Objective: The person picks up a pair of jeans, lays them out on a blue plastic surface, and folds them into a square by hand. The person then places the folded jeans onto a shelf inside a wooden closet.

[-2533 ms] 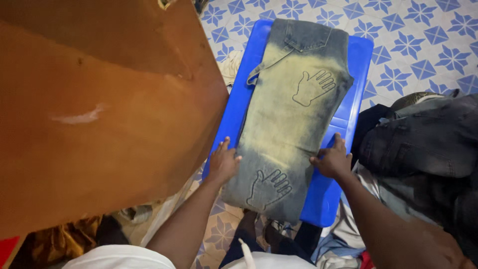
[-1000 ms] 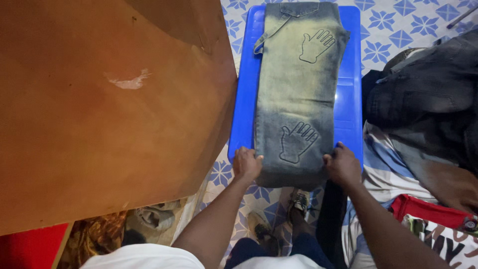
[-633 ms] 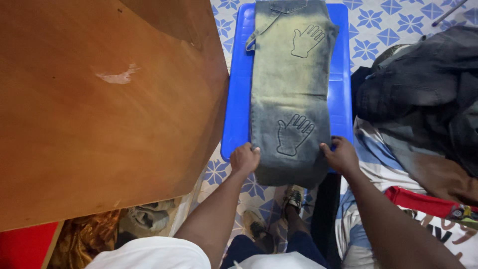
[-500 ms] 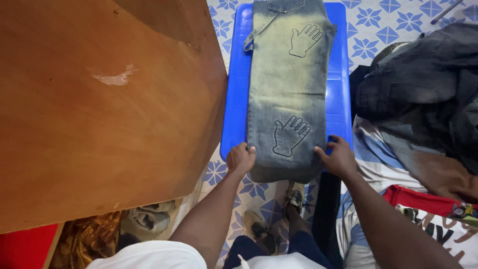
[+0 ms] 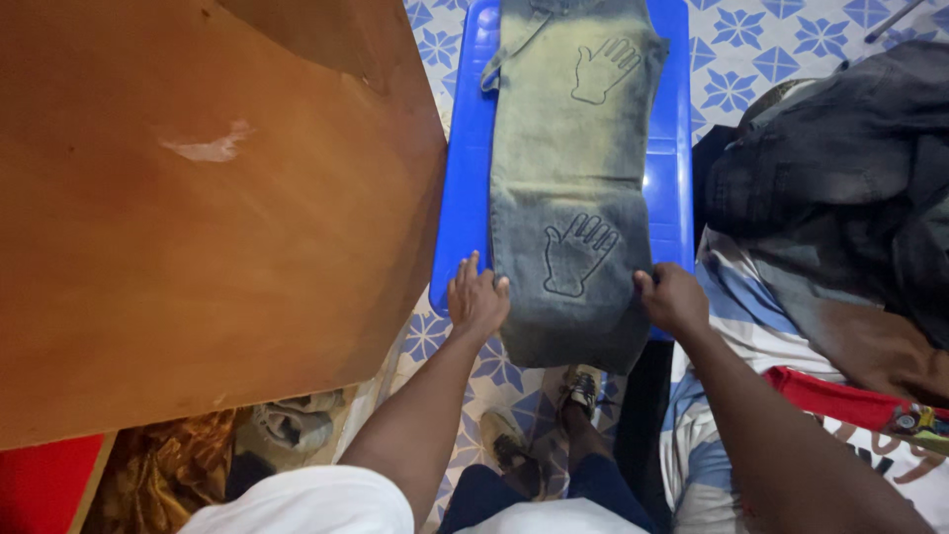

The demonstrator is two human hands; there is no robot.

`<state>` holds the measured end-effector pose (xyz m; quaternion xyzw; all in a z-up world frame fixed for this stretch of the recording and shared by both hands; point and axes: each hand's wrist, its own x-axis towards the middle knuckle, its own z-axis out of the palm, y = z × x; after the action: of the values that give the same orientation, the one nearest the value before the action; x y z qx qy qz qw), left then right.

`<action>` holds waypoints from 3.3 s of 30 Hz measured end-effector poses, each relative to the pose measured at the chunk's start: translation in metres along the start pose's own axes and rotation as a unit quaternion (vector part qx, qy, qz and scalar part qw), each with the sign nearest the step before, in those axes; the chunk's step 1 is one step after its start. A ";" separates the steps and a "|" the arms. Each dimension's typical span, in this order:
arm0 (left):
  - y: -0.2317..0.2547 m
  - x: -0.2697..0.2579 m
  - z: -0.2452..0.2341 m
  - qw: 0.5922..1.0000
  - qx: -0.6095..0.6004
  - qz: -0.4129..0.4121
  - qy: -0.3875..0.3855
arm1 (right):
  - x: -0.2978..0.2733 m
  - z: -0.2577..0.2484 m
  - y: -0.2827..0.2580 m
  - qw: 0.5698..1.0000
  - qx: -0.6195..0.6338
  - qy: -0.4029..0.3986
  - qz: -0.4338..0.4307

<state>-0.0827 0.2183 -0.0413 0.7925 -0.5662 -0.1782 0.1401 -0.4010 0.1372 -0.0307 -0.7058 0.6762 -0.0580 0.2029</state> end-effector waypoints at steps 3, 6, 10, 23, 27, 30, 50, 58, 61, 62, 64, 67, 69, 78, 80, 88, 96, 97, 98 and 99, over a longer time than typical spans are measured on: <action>0.004 0.008 0.005 0.999 0.004 -0.002 0.053 | 0.007 -0.002 -0.003 1.000 0.005 0.004 0.013; 0.007 0.012 0.006 0.995 0.009 0.005 0.096 | 0.005 -0.001 -0.004 1.000 0.010 0.025 0.001; 0.006 0.023 0.003 0.993 -0.001 0.025 0.112 | 0.003 0.001 -0.011 0.998 0.036 0.049 0.025; 0.032 0.041 -0.033 0.994 0.013 -0.109 -0.003 | 0.019 0.001 -0.027 0.988 0.053 0.073 0.129; 0.035 0.040 -0.031 0.991 0.034 -0.127 0.008 | 0.019 0.005 -0.017 0.995 0.008 0.069 0.078; 0.039 0.054 -0.009 0.992 0.026 -0.046 0.113 | 0.028 0.004 -0.019 0.992 0.037 0.031 0.118; 0.191 0.266 0.039 0.984 -0.019 0.173 -0.031 | 0.419 -0.022 -0.010 0.855 0.504 -0.013 0.120; 0.194 0.253 0.047 0.979 0.069 0.191 -0.027 | 0.472 -0.055 -0.033 0.817 0.552 -0.070 0.154; 0.192 0.252 0.053 0.976 0.110 0.186 -0.023 | 0.497 -0.056 -0.031 0.770 0.613 -0.066 0.164; 0.193 0.252 0.054 0.976 0.118 0.184 -0.017 | 0.505 -0.054 -0.029 0.741 0.647 -0.068 0.166; 0.194 0.252 0.055 0.974 0.135 0.184 -0.005 | 0.527 -0.048 -0.023 0.692 0.694 -0.074 0.182; 0.193 0.249 0.055 0.975 0.131 0.181 -0.004 | 0.556 -0.027 -0.012 0.669 0.707 -0.056 0.225; 0.192 0.251 0.054 0.975 0.136 0.174 -0.031 | 0.567 -0.019 -0.009 0.674 0.699 -0.030 0.236; 0.163 0.226 0.041 0.978 0.136 0.153 -0.044 | 0.506 -0.061 -0.045 0.857 0.408 0.136 0.285; 0.155 0.216 0.037 0.980 0.132 0.144 -0.038 | 0.502 -0.064 -0.051 0.864 0.399 0.131 0.280; 0.139 0.197 0.035 0.981 0.135 0.135 -0.029 | 0.530 -0.081 -0.024 0.886 0.431 0.041 0.168; 0.139 0.195 0.035 0.982 0.125 0.138 -0.015 | 0.577 -0.079 -0.022 0.987 0.133 -0.036 0.082; 0.139 0.194 0.034 0.983 0.122 0.139 -0.010 | 0.584 -0.073 -0.017 0.986 0.137 -0.037 0.085; 0.139 0.195 0.033 0.984 0.118 0.134 -0.015 | 0.594 -0.071 -0.013 0.985 0.141 -0.036 0.088; 0.139 0.196 0.031 0.985 0.114 0.130 -0.021 | 0.604 -0.071 -0.011 0.986 0.134 -0.060 0.080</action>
<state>-0.1564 -0.0123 -0.0347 0.7192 -0.6837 -0.1091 0.0590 -0.3684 -0.4685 -0.0780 -0.6182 0.7030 -0.0892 0.3400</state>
